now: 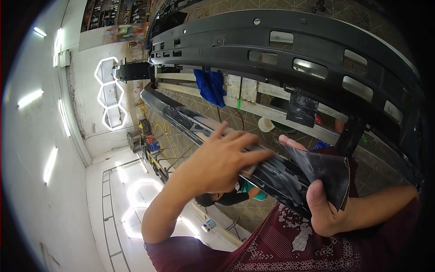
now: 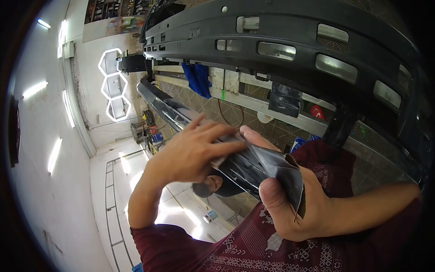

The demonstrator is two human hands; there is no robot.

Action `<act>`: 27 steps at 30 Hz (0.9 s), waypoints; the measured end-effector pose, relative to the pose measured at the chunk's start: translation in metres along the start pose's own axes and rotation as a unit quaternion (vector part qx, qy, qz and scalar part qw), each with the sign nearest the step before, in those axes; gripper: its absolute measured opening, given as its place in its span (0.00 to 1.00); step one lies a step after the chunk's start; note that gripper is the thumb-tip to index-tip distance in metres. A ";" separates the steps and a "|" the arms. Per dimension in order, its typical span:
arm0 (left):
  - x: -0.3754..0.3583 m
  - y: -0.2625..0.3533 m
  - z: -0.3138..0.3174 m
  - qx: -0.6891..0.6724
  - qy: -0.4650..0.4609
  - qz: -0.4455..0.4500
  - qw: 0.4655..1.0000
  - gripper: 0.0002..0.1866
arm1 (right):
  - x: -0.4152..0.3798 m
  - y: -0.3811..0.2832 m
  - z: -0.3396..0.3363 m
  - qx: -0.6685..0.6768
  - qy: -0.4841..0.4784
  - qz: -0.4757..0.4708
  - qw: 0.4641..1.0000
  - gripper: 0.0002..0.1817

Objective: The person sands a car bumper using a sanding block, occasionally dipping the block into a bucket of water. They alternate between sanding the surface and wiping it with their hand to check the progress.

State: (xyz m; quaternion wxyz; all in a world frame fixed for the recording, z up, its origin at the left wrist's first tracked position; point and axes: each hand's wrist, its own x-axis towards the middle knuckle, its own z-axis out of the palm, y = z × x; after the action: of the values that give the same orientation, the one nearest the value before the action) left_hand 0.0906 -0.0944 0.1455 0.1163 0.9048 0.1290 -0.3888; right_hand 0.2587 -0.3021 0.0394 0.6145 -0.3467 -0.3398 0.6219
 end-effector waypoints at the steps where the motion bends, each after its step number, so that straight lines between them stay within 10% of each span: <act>1: 0.003 0.009 -0.003 -0.015 -0.012 0.009 1.000 0.41 | 0.001 0.001 0.000 0.004 0.001 -0.003 1.000 0.44; 27: 0.008 -0.010 0.001 -0.058 0.005 0.039 0.998 0.34 | 0.008 0.005 0.001 0.063 0.006 -0.049 0.997 0.41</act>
State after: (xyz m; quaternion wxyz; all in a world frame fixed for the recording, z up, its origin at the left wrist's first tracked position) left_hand 0.0923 -0.0841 0.1381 0.1828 0.9029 0.1162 -0.3713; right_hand 0.2548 -0.2945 0.0358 0.6669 -0.2934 -0.3129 0.6092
